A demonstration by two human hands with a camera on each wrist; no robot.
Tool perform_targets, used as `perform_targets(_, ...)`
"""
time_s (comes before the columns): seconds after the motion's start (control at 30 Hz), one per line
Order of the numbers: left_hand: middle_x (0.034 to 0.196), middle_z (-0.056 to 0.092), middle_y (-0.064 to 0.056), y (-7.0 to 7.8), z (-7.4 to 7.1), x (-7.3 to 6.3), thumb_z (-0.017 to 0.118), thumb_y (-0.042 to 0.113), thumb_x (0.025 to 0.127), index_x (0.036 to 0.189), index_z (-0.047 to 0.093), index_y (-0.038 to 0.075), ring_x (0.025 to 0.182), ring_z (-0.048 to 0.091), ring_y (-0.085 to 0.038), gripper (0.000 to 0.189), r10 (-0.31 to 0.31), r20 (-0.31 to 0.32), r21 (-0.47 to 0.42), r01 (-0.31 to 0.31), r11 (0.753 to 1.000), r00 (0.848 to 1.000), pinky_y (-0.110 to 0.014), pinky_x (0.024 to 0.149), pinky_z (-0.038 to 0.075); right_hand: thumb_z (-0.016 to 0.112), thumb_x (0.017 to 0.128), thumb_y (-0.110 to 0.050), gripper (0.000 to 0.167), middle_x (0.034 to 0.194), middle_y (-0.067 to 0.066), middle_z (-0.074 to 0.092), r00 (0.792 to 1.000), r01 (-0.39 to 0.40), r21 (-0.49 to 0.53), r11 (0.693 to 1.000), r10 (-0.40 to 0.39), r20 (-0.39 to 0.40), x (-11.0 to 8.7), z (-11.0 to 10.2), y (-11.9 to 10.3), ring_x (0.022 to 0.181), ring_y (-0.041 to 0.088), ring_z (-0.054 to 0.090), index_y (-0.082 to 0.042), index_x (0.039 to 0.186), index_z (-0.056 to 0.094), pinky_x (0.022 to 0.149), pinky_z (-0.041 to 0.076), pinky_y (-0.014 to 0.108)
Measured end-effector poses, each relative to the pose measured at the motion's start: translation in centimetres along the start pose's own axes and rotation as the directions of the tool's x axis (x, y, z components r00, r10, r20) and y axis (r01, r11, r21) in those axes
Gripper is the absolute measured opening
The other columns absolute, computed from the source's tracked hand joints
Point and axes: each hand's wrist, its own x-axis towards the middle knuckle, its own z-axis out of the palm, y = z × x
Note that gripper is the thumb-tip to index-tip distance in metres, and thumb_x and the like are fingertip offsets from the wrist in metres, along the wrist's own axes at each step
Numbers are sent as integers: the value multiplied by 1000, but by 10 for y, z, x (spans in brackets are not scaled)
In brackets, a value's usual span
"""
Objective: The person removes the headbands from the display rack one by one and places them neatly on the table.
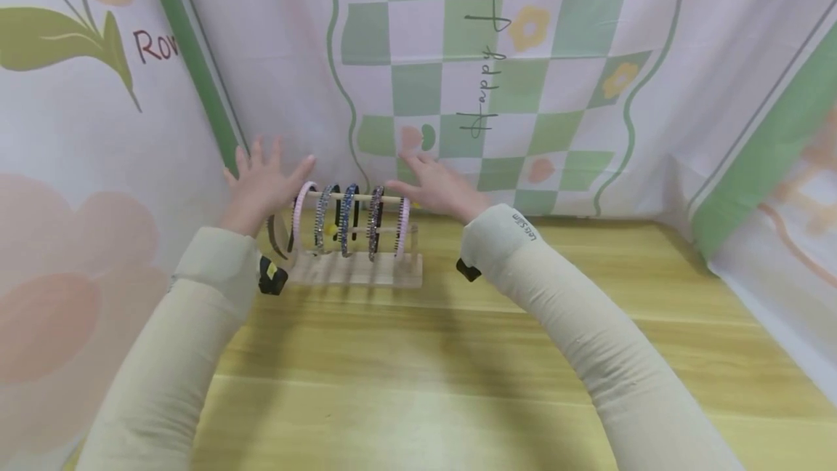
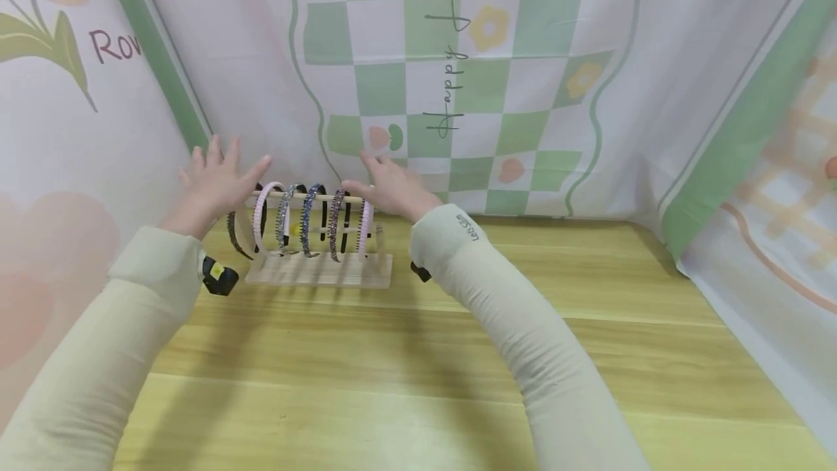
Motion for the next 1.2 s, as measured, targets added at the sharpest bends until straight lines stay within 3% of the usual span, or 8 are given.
perform_targets(0.27, 144, -25, -22, -17, 1, -6, 10, 75, 82, 145, -13, 8, 125, -26, -46, 95, 3, -42, -18, -4, 1000, 999, -63, 94, -17, 40, 88, -62, 78, 152, 5, 13, 1000, -9, 42, 999, 9, 6, -2, 3, 1, 136, 24, 15, -24, 149, 9, 107, 16, 47)
perform_targets(0.67, 143, -24, -25, -45, 14, -15, 15, 71, 86, 144, -13, 3, 127, -20, -49, 93, 21, -37, -59, -23, 998, 999, -63, 96, -14, 44, 90, -56, 77, 152, 4, 12, 1000, -13, 126, 992, 9, 27, -2, 8, 3, 136, 26, 16, -19, 149, 11, 106, 17, 47)
perform_targets(1.07, 143, -26, -26, -68, 32, -20, 19, 70, 87, 142, -16, 2, 126, -22, -48, 94, 13, 23, -77, -11, 997, 1000, -63, 97, -12, 49, 89, -54, 77, 151, 7, 19, 999, -46, 183, 982, 39, 38, -2, 14, 5, 134, 27, 23, -17, 148, 15, 106, 20, 47)
perform_targets(1.13, 143, -25, -26, -72, 36, -20, 19, 69, 87, 142, -16, 1, 126, -22, -48, 94, 13, 28, -78, -11, 997, 1000, -63, 97, -12, 49, 88, -55, 78, 150, 7, 20, 999, -45, 193, 980, 39, 39, -2, 15, 6, 133, 26, 25, -17, 148, 15, 106, 21, 46)
perform_targets(1.2, 143, -24, -26, -76, 40, -21, 20, 68, 88, 142, -16, 1, 127, -21, -48, 94, 16, 36, -83, -13, 996, 999, -63, 97, -12, 51, 87, -55, 80, 150, 8, 21, 998, -48, 212, 976, 40, 40, -2, 16, 6, 124, 27, 40, -17, 148, 15, 105, 24, 45)
